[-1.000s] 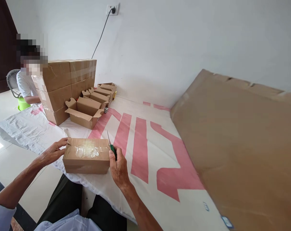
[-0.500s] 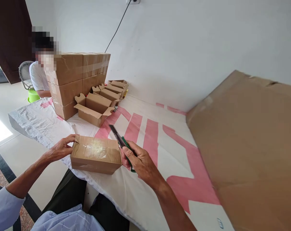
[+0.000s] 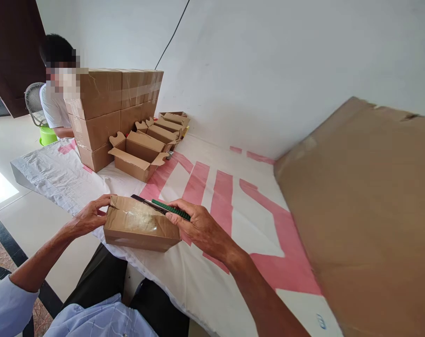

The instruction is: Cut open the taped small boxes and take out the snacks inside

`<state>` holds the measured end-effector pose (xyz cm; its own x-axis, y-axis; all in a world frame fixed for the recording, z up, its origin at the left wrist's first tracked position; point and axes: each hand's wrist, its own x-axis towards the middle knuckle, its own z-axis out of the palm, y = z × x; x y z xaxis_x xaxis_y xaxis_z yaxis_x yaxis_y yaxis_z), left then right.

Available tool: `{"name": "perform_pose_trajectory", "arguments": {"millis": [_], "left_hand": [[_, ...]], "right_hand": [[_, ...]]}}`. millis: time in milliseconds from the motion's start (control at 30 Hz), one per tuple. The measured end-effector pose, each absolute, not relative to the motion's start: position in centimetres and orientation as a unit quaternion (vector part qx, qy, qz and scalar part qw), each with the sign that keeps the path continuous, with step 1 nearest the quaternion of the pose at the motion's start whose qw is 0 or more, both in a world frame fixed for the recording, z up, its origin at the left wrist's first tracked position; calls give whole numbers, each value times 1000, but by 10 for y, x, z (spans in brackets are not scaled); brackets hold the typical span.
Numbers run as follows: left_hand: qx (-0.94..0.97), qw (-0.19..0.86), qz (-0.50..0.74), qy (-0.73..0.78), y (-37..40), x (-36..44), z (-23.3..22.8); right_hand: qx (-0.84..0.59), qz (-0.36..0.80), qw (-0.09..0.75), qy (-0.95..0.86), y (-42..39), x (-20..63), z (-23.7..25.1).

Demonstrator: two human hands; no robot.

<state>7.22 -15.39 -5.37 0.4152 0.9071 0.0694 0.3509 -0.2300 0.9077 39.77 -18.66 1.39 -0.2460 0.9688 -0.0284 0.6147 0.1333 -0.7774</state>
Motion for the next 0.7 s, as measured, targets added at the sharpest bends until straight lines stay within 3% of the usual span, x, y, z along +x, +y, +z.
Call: {"name": "perform_pose_trajectory", "arguments": {"millis": [400, 700], "left_hand": [[717, 434, 304, 453, -155, 72, -54], [721, 430, 290, 458, -154, 71, -52]], "right_hand": [[-504, 392, 208, -741, -179, 377, 23], [-465, 315, 196, -803, -172, 367, 38]]}}
